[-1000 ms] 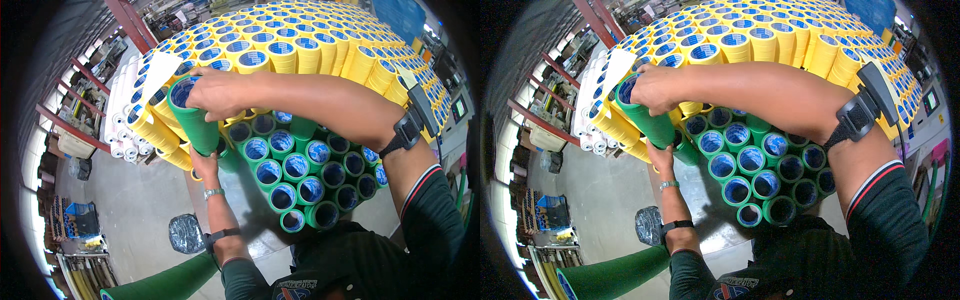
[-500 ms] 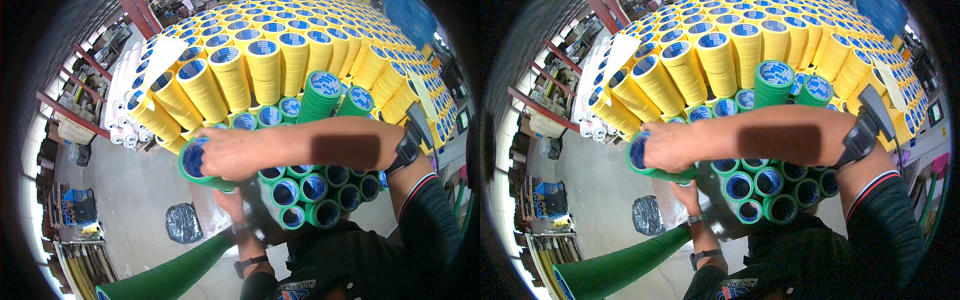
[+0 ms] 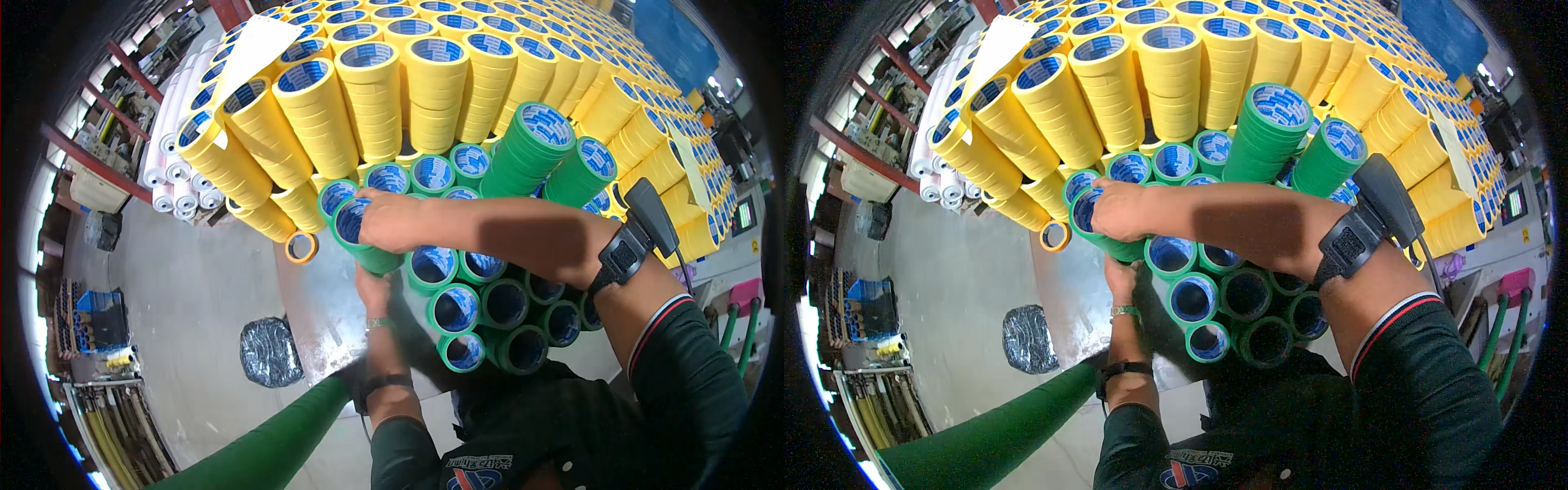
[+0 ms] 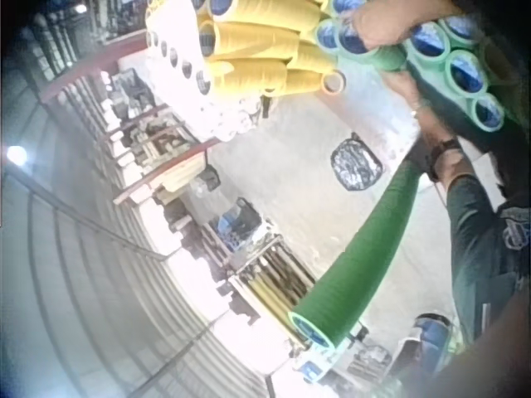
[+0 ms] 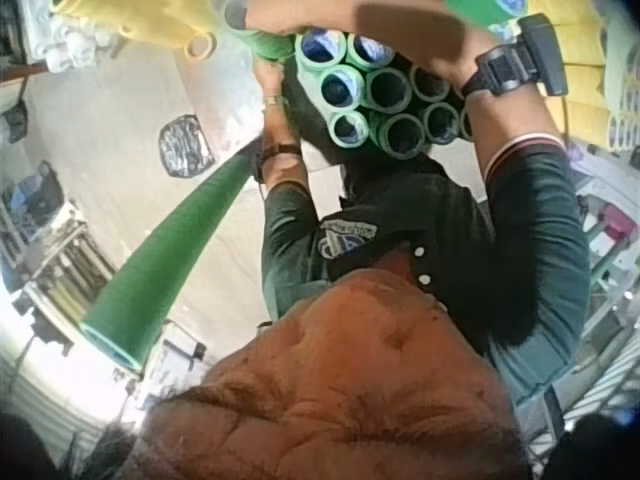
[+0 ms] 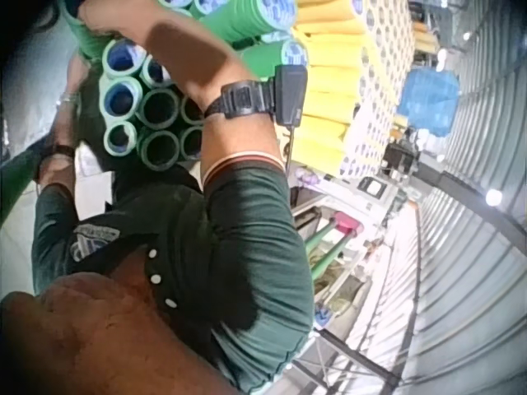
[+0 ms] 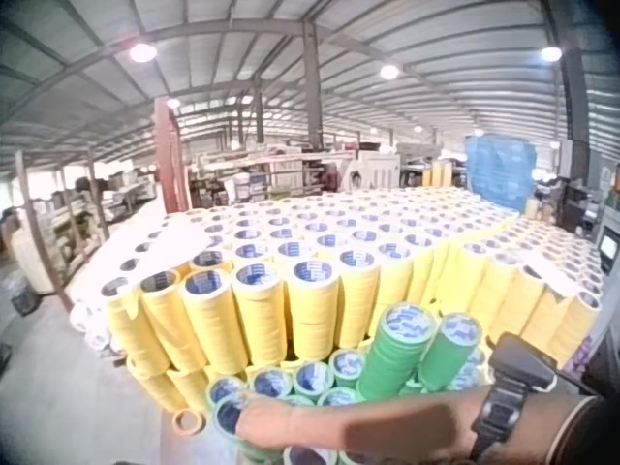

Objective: The person removes a green tape roll from a machine, stacks it on a table, and separates it into individual rolls. They then load a new roll onto the machine, activate the controls, and place finished rolls into a bin.

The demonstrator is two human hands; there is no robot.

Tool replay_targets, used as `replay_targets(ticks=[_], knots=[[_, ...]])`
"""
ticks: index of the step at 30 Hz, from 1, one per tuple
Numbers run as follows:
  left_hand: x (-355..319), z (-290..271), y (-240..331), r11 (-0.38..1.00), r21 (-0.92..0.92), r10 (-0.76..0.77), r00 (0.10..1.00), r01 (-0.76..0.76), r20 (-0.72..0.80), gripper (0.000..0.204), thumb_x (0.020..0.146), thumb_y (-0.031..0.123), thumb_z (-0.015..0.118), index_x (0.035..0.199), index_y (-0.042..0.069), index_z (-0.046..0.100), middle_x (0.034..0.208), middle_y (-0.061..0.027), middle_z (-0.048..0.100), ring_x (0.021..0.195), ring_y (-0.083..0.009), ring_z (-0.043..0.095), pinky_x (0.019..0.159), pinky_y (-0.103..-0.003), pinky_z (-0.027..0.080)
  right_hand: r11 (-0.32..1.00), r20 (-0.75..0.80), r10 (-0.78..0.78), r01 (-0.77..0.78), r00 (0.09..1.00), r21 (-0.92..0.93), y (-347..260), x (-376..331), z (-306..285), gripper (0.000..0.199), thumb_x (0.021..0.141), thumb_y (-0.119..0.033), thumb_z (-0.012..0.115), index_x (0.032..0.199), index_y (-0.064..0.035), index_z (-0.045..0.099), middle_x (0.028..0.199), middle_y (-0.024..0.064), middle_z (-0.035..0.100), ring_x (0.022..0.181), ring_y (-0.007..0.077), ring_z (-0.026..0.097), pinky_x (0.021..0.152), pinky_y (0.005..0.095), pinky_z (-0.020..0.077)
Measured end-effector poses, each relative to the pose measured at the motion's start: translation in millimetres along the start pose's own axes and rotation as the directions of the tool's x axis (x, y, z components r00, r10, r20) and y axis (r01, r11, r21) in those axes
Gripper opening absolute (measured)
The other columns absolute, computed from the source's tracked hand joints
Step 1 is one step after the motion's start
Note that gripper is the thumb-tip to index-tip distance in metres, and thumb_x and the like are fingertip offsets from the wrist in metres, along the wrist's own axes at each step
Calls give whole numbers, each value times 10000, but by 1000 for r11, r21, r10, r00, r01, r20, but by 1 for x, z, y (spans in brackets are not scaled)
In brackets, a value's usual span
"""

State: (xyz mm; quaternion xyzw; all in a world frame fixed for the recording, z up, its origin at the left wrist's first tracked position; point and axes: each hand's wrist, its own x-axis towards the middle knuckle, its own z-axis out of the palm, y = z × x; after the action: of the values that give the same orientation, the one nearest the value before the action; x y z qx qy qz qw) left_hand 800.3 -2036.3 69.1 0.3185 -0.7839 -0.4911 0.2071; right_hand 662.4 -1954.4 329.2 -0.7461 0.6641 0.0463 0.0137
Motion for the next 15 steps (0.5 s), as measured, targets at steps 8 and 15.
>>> replay_targets(ticks=[8, 15], knots=[[1, -41, 116, 944, -35, 317, 932, -327, -177, 1097, 604, 92, 909, 1511, -25, 304, 1443, -245, 451, 1343, -395, 441, 1129, -446, 362, 999, -17, 15, -14, 1000, 48, 9, -9, 0, 109, 716, -100, 658, 782, -117, 742, 693, 128, 687, 777, 294, 697, 1167, 504, 292], [10, -65, 148, 952, 25, 306, 941, -305, -142, 943, 623, 58, 905, 1434, -7, 429, 1369, -197, 554, 1270, -328, 539, 1083, -401, 417, 997, 0, 35, -35, 999, 70, 6, -8, -5, 83, 738, -100, 671, 791, -110, 734, 693, 131, 685, 786, 292, 697, 1172, 506, 278]])
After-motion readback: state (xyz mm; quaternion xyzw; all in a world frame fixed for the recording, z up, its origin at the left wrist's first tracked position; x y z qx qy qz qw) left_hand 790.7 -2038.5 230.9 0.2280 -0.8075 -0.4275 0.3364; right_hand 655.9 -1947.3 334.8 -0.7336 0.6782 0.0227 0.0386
